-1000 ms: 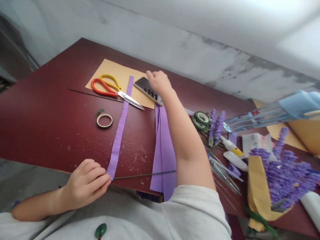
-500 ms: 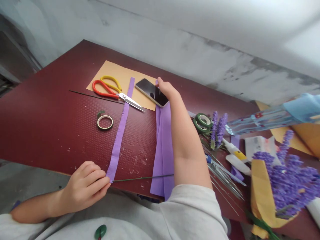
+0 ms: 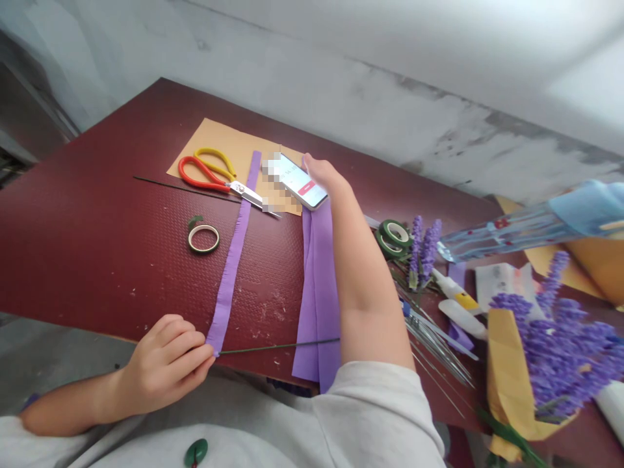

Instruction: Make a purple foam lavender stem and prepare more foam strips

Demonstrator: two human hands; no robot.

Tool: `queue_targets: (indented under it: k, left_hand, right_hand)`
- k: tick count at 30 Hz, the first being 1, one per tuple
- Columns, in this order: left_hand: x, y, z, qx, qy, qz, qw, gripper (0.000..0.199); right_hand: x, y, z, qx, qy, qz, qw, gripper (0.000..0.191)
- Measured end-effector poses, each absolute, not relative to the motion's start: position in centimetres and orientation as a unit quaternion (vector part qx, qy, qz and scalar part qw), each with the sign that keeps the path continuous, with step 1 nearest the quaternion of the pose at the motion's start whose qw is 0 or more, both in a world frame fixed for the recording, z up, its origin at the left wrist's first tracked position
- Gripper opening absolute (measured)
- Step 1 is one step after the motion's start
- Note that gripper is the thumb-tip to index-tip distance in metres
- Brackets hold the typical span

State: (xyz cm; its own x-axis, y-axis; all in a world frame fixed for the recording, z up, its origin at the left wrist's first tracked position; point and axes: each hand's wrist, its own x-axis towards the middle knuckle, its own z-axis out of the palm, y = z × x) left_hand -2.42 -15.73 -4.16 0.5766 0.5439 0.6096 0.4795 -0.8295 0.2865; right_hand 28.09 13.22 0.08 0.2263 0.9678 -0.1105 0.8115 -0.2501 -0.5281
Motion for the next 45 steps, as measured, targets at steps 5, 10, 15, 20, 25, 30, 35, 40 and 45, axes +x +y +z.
queue_targets:
  k: [5,10,15,20,25,30,35,40,45]
  left_hand:
    - [-2.3,-15.8,-4.2,0.886,0.292,0.359,0.043,0.008]
    - [-2.4,-15.7,-4.1,0.89,0.284,0.354,0.046,0.007]
    - [-2.5,-15.6,-4.1,0.897,0.274,0.344,0.045,0.007]
    - [-2.5,-15.5,-3.8,0.899,0.276,0.337,0.049,0.006]
    - [-2.4,-15.5,-3.5,0.898,0.281,0.335,0.037,0.006]
    - [-2.5,-15.5,-3.6,0.901,0.269,0.34,0.026,0.011]
    - [-2.5,-15.4,-3.4,0.901,0.283,0.327,0.037,0.009]
    - [-2.5,-15.6,-3.7,0.901,0.283,0.328,0.02,0.013]
    - [-2.5,-15.8,-4.2,0.897,0.276,0.346,-0.012,0.018]
  right_hand:
    - [27.7,13.3,0.3,-0.763,-0.596,0.185,0.17,0.045]
    - [25.6,8.7,3.1,-0.731,-0.642,0.086,0.216,0.038]
    - [21.8,-6.2,6.0,-0.489,-0.83,0.117,0.242,0.015]
    - [18.8,-17.8,3.1,-0.369,-0.893,0.194,0.168,0.015]
    - [17.2,-19.2,-1.2,-0.431,-0.864,0.116,0.233,0.02]
    - [16.4,-19.1,-3.0,-0.444,-0.835,0.129,0.299,0.014]
    - [16.3,-19.3,-3.2,-0.472,-0.808,0.157,0.318,0.014]
    - [16.0,-18.8,-2.5,-0.494,-0.805,0.173,0.278,0.014]
    - [15.5,-18.5,-2.2,-0.5,-0.806,0.188,0.255,0.013]
